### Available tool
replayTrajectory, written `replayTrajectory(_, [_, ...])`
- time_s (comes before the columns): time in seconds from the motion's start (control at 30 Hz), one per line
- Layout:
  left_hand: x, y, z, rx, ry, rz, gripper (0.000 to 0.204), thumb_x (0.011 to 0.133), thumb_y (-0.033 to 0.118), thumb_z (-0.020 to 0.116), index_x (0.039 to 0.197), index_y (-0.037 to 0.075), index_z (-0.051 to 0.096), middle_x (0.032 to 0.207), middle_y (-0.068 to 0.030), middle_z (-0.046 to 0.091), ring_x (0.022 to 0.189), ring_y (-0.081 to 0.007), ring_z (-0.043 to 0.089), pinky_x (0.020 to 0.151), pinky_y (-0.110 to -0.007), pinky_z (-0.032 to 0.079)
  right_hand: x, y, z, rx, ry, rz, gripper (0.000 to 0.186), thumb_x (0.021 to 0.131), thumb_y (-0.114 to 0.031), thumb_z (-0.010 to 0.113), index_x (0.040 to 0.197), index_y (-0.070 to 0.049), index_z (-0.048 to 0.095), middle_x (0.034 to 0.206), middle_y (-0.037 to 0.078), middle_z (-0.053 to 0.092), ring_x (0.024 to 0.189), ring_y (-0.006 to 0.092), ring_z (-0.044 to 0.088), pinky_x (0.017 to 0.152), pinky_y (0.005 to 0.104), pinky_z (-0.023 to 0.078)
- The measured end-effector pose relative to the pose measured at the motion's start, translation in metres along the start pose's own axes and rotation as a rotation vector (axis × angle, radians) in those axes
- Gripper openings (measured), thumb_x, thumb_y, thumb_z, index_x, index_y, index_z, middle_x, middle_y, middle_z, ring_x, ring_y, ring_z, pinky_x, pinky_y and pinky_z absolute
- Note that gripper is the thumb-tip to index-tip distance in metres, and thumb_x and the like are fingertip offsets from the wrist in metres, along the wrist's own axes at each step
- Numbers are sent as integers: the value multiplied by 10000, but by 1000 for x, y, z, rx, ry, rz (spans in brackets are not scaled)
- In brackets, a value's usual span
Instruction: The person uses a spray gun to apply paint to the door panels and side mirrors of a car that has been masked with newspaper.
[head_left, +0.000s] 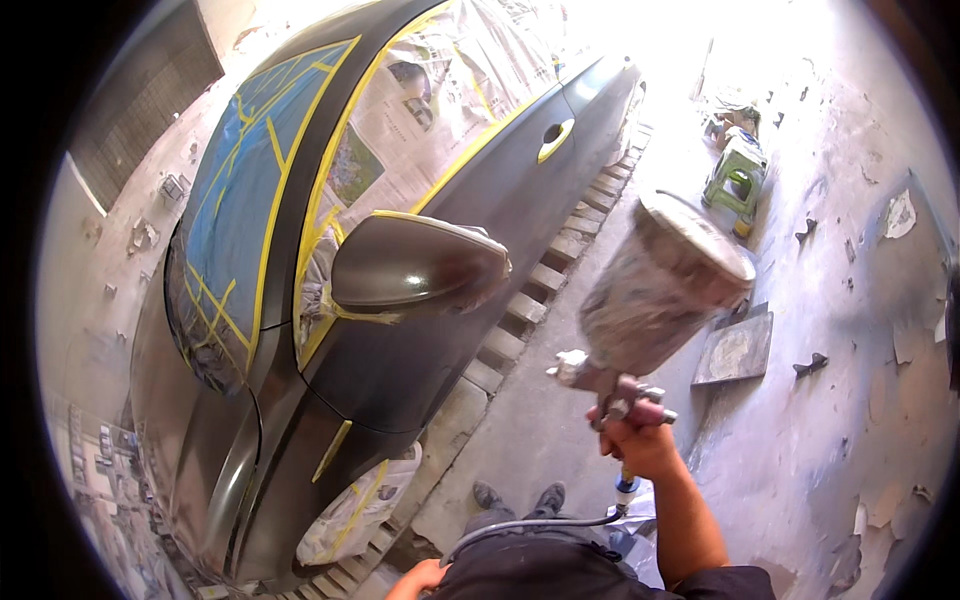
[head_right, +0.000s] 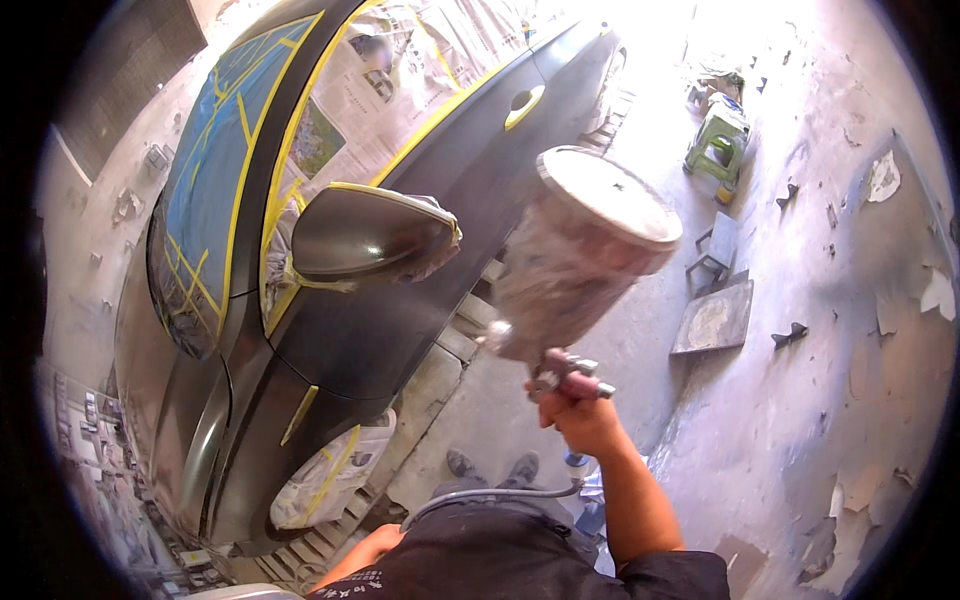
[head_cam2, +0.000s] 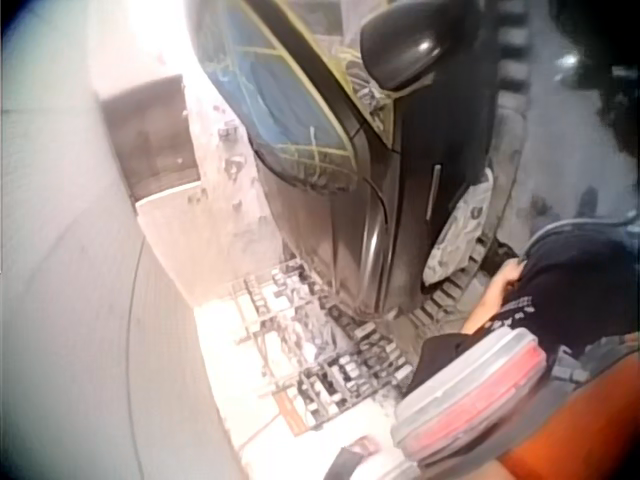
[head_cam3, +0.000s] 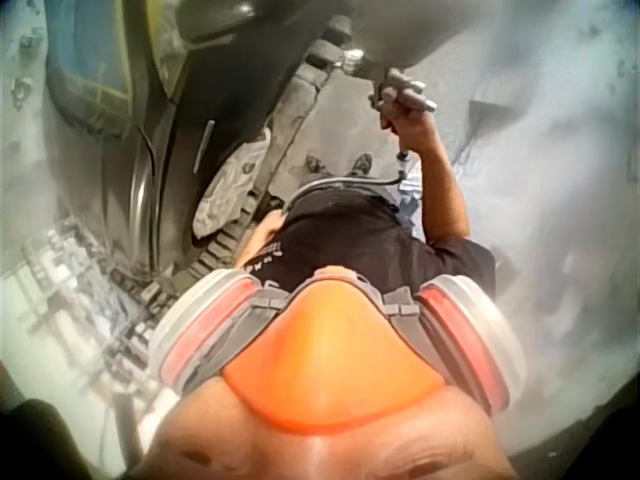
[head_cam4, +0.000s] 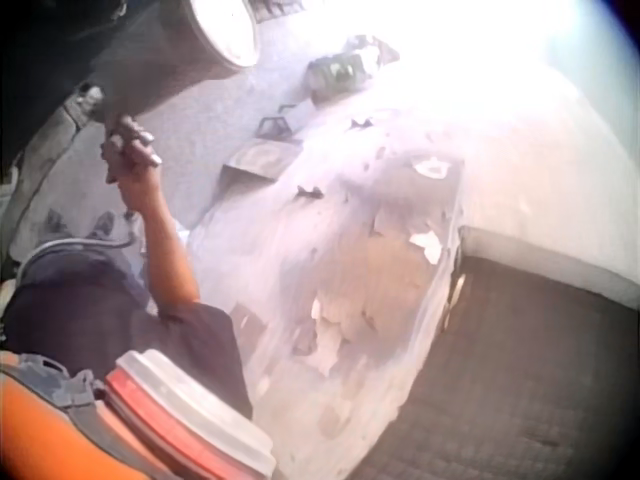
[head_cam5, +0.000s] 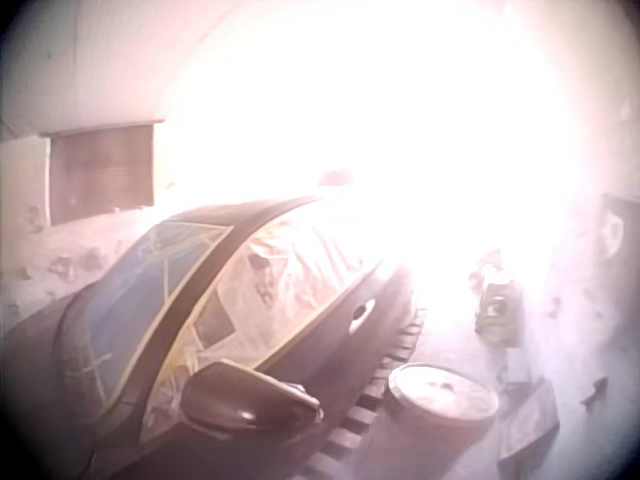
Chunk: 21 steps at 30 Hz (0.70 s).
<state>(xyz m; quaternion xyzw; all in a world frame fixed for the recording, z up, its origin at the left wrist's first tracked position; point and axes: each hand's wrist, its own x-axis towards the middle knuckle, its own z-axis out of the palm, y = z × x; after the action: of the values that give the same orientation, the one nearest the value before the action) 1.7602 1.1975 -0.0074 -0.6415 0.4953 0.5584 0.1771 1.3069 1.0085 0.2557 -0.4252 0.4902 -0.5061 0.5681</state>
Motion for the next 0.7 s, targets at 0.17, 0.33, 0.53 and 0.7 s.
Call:
replayTrajectory(0.17, [5, 58, -6, -5, -50, -62, 572, 875, 559, 489, 1069, 39, 626, 832, -173, 673, 669, -282, 666, 602, -397, 538, 1, -35, -40, -119, 337, 86, 143, 889, -164, 565, 939, -40, 615, 606, 9, 559, 497, 67, 506, 425, 203, 363])
replayTrajectory(0.33, [36, 88, -22, -6, -40, -58, 531, 879, 515, 512, 1065, 29, 616, 854, -162, 673, 681, -278, 664, 591, -395, 538, 18, -49, -44, -178, 481, -127, 153, 931, -144, 510, 988, -19, 578, 669, 25, 582, 485, 58, 491, 408, 196, 356])
replayTrajectory(0.53, [89, 115, -48, -86, -154, -65, 448, 869, 478, 537, 1059, 89, 650, 881, -128, 682, 741, -259, 657, 633, -384, 525, 18, -59, -39, -168, 87, 15, 187, 902, -155, 533, 991, -7, 607, 741, 60, 602, 550, 91, 529, 462, 207, 372])
replayTrajectory(0.7, [95, 174, -74, 46, -143, 39, 480, 821, 510, 570, 1008, 78, 662, 871, -163, 671, 777, -252, 648, 685, -369, 493, 36, -52, -62, -335, -244, 45, 182, 756, -13, 640, 937, -20, 655, 814, 67, 651, 691, 159, 601, 606, 300, 482])
